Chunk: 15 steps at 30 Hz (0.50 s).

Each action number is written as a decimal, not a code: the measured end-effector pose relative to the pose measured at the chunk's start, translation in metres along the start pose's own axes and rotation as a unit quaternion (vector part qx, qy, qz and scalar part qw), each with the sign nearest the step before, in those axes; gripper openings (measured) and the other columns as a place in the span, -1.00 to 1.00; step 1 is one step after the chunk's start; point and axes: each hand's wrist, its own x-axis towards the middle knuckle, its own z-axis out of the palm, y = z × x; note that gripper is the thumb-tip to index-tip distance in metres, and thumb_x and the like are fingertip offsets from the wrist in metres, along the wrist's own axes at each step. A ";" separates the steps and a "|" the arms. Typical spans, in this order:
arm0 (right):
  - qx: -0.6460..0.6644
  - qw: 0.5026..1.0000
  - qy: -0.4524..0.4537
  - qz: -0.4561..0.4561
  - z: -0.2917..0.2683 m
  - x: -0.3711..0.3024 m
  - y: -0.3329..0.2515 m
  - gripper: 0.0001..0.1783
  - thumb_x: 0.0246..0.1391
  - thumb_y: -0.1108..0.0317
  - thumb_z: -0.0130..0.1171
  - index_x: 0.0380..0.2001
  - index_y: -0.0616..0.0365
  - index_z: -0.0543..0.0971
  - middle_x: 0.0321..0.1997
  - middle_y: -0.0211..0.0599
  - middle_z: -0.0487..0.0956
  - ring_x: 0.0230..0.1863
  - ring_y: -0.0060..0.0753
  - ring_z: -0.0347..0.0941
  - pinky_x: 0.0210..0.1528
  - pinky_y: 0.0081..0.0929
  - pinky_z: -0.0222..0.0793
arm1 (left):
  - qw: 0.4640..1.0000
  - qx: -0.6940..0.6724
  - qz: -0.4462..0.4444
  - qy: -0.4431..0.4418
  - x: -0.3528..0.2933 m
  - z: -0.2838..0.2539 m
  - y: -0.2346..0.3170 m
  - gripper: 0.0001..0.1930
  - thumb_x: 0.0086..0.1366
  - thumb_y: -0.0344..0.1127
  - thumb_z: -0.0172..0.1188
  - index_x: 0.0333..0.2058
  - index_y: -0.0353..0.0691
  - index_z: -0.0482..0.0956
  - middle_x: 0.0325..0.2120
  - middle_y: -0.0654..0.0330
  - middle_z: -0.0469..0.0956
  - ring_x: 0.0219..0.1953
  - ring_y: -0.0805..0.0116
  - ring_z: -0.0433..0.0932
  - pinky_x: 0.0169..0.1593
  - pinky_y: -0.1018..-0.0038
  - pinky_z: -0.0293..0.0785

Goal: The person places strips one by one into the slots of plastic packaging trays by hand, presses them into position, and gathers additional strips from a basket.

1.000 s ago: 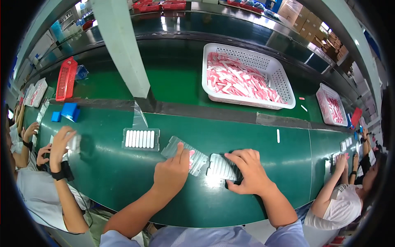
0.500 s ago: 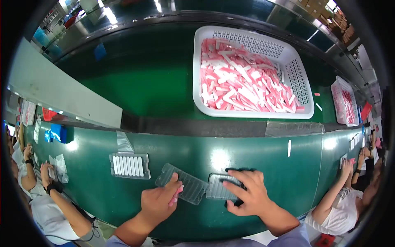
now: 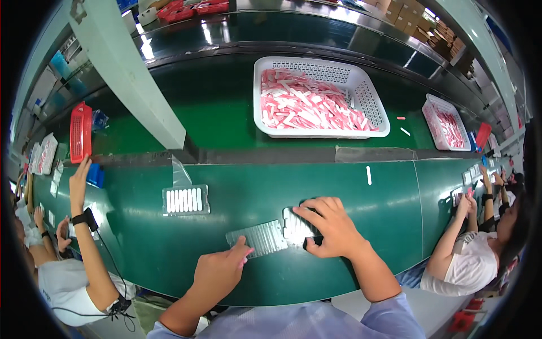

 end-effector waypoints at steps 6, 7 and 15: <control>0.050 0.996 -0.068 -0.005 -0.010 -0.002 -0.005 -0.18 -0.36 0.31 0.27 0.17 0.04 0.55 0.07 -0.22 0.50 0.08 -0.06 0.39 0.19 -0.15 0.24 | 0.998 -0.038 0.019 0.043 -0.010 0.007 0.003 -0.71 0.11 -0.50 0.28 -0.15 -0.12 0.65 -0.11 0.12 0.72 -0.50 0.24 0.68 -0.41 0.39 0.61; 0.053 0.996 -0.067 -0.008 -0.010 -0.001 -0.006 -0.18 -0.36 0.31 0.27 0.17 0.04 0.55 0.07 -0.22 0.50 0.08 -0.06 0.39 0.19 -0.15 0.24 | 0.998 -0.039 0.018 0.040 -0.009 0.006 0.004 -0.72 0.10 -0.50 0.29 -0.17 -0.13 0.65 -0.11 0.11 0.72 -0.51 0.23 0.67 -0.42 0.40 0.60; 0.030 0.999 -0.035 0.014 -0.007 -0.006 -0.007 -0.20 -0.25 0.31 0.35 0.23 0.00 0.50 0.10 -0.26 0.47 0.14 -0.10 0.36 0.20 -0.16 0.21 | 0.999 -0.029 0.024 0.016 0.001 0.008 0.001 -0.74 0.16 -0.44 0.30 -0.15 -0.09 0.65 -0.10 0.14 0.72 -0.50 0.28 0.68 -0.44 0.37 0.60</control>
